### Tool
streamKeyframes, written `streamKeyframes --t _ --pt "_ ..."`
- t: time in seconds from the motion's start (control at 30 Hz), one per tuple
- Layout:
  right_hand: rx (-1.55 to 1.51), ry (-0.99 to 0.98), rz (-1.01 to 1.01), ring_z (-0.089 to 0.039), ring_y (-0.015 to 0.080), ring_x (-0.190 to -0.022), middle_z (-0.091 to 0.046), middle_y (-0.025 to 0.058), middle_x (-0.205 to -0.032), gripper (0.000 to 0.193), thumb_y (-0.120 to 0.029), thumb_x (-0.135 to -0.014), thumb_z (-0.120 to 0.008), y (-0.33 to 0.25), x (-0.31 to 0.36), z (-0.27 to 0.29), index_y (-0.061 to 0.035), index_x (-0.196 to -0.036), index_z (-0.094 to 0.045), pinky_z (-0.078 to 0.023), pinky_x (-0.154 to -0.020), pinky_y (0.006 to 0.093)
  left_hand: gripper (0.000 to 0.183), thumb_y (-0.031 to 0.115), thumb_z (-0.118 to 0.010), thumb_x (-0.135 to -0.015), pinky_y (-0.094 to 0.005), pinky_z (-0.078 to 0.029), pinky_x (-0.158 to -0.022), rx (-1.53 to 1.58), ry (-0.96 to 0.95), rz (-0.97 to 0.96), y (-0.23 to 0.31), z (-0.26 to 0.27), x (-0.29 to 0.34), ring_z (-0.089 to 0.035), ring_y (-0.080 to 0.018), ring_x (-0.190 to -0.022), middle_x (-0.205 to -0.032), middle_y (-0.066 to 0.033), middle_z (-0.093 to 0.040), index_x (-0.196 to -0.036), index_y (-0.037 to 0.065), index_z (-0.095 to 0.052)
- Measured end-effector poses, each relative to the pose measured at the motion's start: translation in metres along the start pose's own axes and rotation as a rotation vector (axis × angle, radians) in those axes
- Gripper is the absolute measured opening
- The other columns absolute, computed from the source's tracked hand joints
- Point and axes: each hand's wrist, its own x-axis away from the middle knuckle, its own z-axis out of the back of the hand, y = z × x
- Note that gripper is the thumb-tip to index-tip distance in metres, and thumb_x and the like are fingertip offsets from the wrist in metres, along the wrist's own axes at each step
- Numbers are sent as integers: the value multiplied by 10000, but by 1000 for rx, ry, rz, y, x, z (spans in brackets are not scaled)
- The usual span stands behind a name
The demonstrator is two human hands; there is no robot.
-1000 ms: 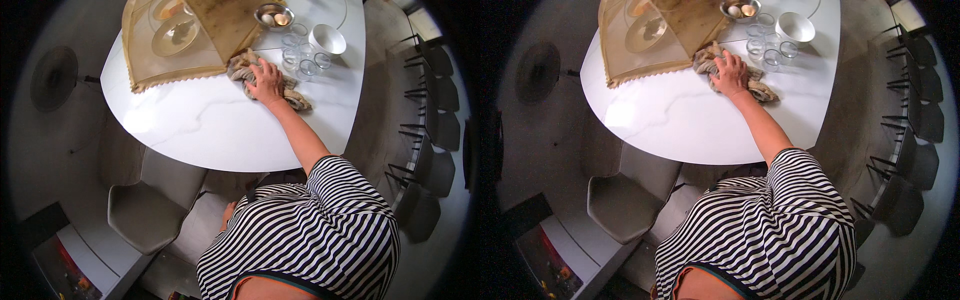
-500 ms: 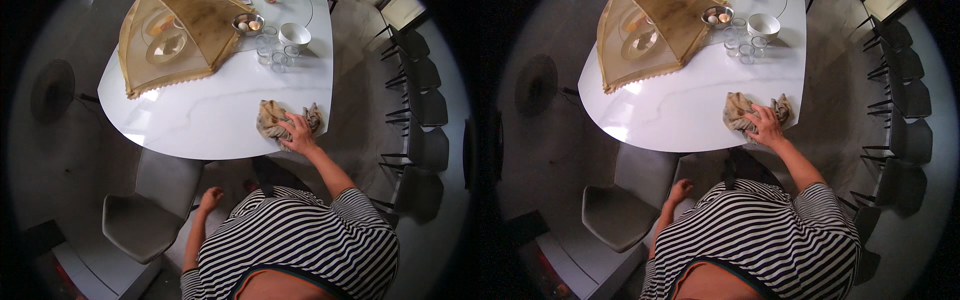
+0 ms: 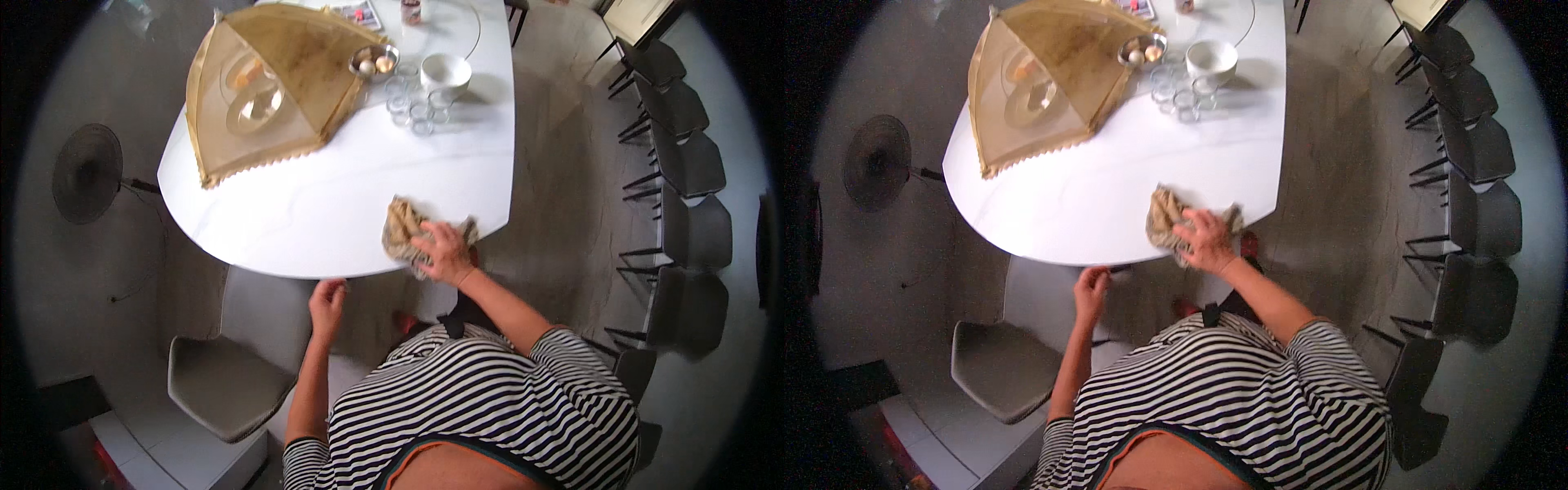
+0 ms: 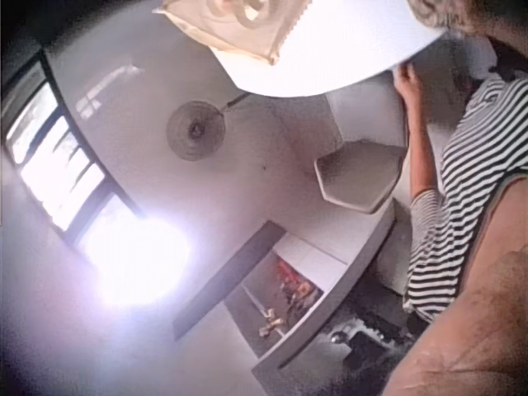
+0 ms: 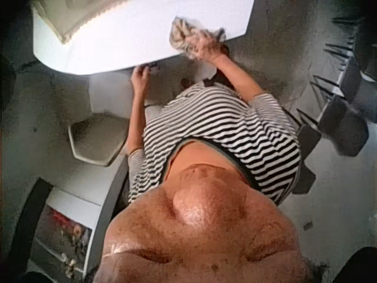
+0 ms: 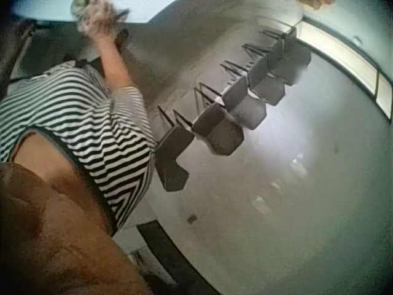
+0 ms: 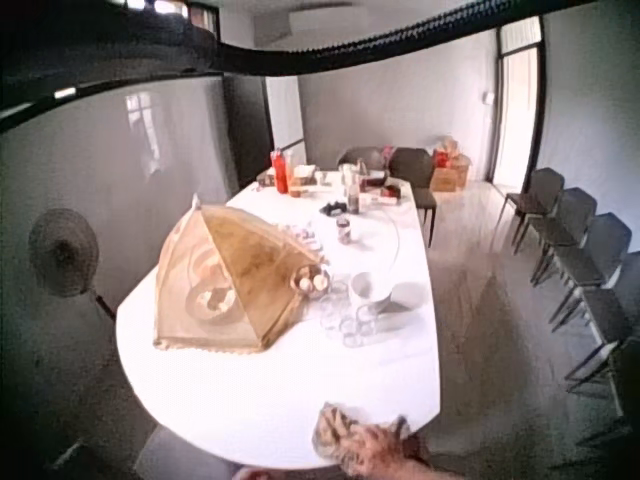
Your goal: The person wipes a white round dining table with a cloth, removes a food cover, and rearranges several plates and bowls. They continue wiping the table surface and then place the cover back over the dishes.
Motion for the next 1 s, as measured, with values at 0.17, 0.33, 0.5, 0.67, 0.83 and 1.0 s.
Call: streamKeyframes --t 0.17,0.33,0.5,0.67,0.83,1.0 --pt "-195 -222 153 -505 320 -1163 -511 98 -1272 540 -129 -576 -827 53 -20 39 -181 -1097 -694 -479 -922 464 209 42 -619 -856 -426 -543 -706 -490 -232 -282 86 -132 -45 -648 -374 -852 -991 -128 -634 -1048 122 -646" --pt "-190 -138 55 -538 321 -1103 -542 83 -1242 454 -113 -573 -797 154 -41 79 -186 -1014 -717 -489 -911 472 183 38 -609 -883 -390 -536 -646 -404 -259 -324 139 -214 -79 -657 -303 -779 -970 -82 -645 -1044 117 -646" --pt "-67 107 -139 -537 326 -1100 -555 99 -1217 445 -111 -559 -786 316 -97 96 -166 -996 -729 -495 -915 436 162 37 -623 -886 -379 -552 -695 -373 -271 -262 178 -281 -96 -674 -291 -831 -977 -76 -659 -1021 114 -670" --pt "52 212 -396 -511 345 -1113 -534 78 -1221 448 -153 -624 -831 453 -171 114 -172 -1057 -716 -491 -929 450 120 51 -633 -890 -380 -549 -687 -407 -274 -240 210 -316 -98 -672 -299 -808 -955 -80 -658 -987 108 -673" --pt "239 287 -452 -519 347 -1103 -540 73 -1214 447 -131 -655 -783 508 -130 122 -174 -1092 -699 -464 -947 470 99 54 -628 -891 -399 -543 -670 -430 -237 -266 211 -306 -97 -663 -318 -785 -912 -88 -655 -962 107 -672" --pt "362 -171 -634 -518 379 -1086 -527 110 -1229 526 -183 -693 -779 505 58 122 -146 -1193 -619 -463 -940 492 95 72 -615 -895 -413 -539 -652 -413 -188 -342 207 -278 -102 -655 -326 -764 -886 -91 -650 -954 117 -674"
